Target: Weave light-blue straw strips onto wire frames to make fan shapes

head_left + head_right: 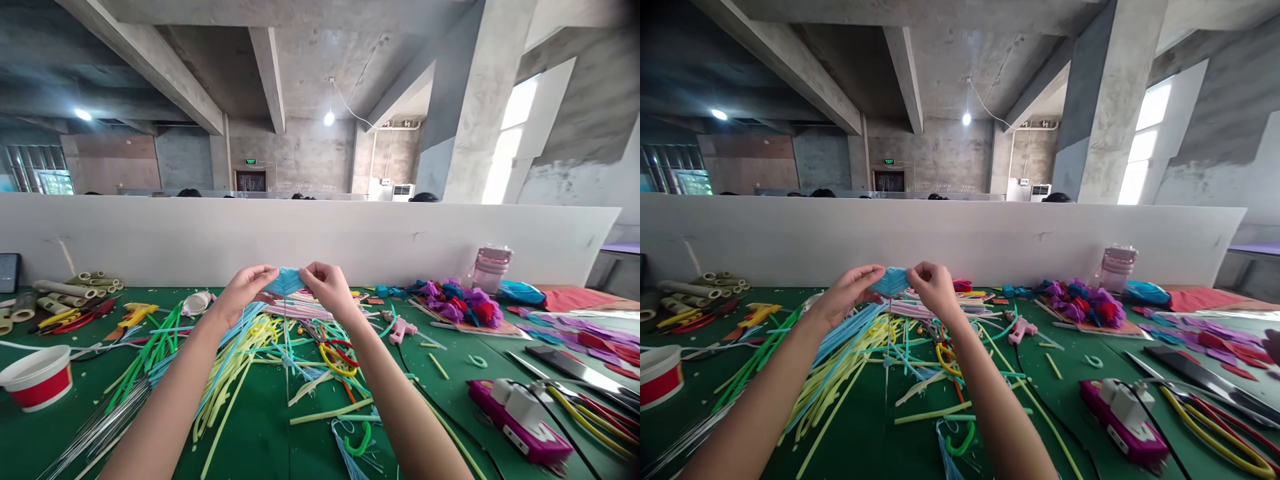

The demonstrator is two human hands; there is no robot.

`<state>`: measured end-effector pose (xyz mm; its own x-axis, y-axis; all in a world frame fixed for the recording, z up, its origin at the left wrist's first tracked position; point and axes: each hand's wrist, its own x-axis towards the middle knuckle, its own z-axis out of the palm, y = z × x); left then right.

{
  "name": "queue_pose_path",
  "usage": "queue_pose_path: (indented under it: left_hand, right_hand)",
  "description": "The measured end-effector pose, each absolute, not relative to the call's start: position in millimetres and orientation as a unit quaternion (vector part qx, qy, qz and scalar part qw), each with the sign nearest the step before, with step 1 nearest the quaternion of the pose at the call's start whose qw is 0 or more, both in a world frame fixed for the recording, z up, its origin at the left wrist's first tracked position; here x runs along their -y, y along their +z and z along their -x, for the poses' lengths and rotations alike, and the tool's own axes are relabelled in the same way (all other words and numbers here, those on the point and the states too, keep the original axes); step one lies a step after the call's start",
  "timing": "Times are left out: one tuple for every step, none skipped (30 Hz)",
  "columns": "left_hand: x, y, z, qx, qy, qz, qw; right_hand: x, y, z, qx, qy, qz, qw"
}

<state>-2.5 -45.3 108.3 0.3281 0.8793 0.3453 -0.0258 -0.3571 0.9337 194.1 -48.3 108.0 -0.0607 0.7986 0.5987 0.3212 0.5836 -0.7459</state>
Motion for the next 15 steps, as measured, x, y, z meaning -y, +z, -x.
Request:
queue_pose_path:
  left_hand:
    - [44,107,3,-0.329,0.486,-0.659,0.471]
    - [42,107,4,-0.340,0.487,-0.653,0.470]
    - [41,106,5,-0.351,0.486,-0.649,0.468]
    - [39,107,7,-0.362,0.486,-0.646,0.464]
    - [38,107,10,-0.373,0.485,-0.644,0.460]
    - [38,108,13,-0.382,0.487,-0.640,0.456]
    - [37,109,17,-0.390,0.491,-0.634,0.453]
    - [36,110,21,-0.397,0.498,-0.626,0.451]
    - [35,111,25,-0.403,0.506,-0.616,0.450]
    - [34,112,30,-0.406,0.514,-0.607,0.450]
    - [33,112,34,-0.409,0.521,-0.598,0.452]
    - [32,112,38,-0.411,0.527,-0.591,0.452]
    - [30,112,41,-0.412,0.531,-0.587,0.451]
    - [29,112,43,-0.414,0.536,-0.583,0.448]
    - [28,112,44,-0.418,0.540,-0.581,0.444]
  right_hand:
    - [47,106,-191,0.697,0.221,0.403,0.551]
    - [46,103,-188,0.701,0.230,0.402,0.543]
    - [45,102,-186,0.706,0.244,0.400,0.531]
    - [43,101,-186,0.712,0.262,0.397,0.517]
    - [42,99,-186,0.716,0.283,0.395,0.502]
    - [41,98,-188,0.718,0.307,0.394,0.485]
    - [39,97,-191,0.720,0.328,0.396,0.467]
    - [37,95,-194,0.723,0.341,0.405,0.444]
    - [35,92,-197,0.733,0.343,0.419,0.412]
    - [33,89,-199,0.749,0.330,0.440,0.370]
    - [31,84,-201,0.771,0.305,0.466,0.310]
    - [29,78,-201,0.791,0.275,0.489,0.242]
    - [27,71,-200,0.805,0.248,0.511,0.171]
    - [25,63,-197,0.812,0.231,0.526,0.104]
    - [23,54,-193,0.815,0.226,0.529,0.071]
